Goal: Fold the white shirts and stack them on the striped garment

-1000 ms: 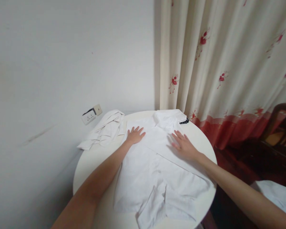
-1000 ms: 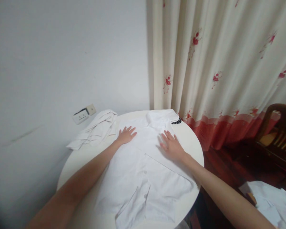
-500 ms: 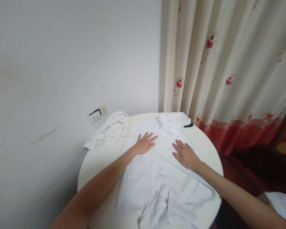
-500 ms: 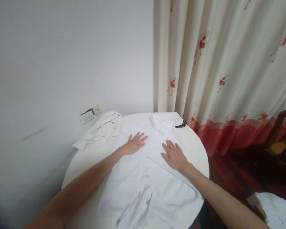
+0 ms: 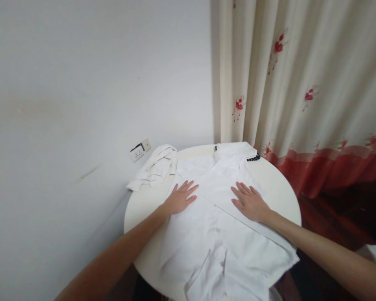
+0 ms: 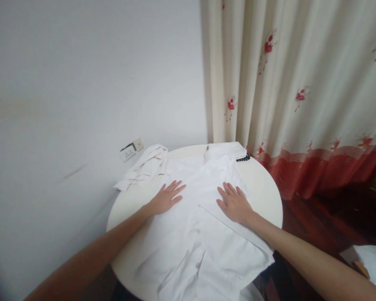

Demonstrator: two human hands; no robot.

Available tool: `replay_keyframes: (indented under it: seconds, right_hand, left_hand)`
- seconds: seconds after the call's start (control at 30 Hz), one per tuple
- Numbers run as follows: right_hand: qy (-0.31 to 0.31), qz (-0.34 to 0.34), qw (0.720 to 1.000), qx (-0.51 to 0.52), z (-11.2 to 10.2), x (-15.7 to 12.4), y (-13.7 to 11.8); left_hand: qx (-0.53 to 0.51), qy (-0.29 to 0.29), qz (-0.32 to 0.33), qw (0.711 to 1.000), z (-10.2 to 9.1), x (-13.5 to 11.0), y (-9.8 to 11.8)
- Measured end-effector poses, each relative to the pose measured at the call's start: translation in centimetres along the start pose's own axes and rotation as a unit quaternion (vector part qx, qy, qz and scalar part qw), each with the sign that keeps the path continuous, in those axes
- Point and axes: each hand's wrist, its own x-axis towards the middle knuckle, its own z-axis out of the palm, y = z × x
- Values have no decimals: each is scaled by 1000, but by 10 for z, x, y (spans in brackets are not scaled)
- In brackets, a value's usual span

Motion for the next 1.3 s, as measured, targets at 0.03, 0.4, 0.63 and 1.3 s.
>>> replay_keyframes:
  seconds: [0.03, 0.4, 0.63, 1.3]
  right_hand:
    - [4, 0, 1000, 2, 1, -6, -6]
    - [-6, 3, 1000, 7, 1, -43, -34]
    - [11, -11, 999, 49, -16, -10, -33]
    - [-22, -193, 975, 103, -38, -95, -28]
  left_hand:
    - [1, 3, 4, 1000, 0, -7, 0]
    - [2, 15, -5, 1000, 1, -54, 10]
    - [-10, 35, -2, 999, 3, -56, 11]
    - [-47, 17, 49, 998, -6, -140, 48]
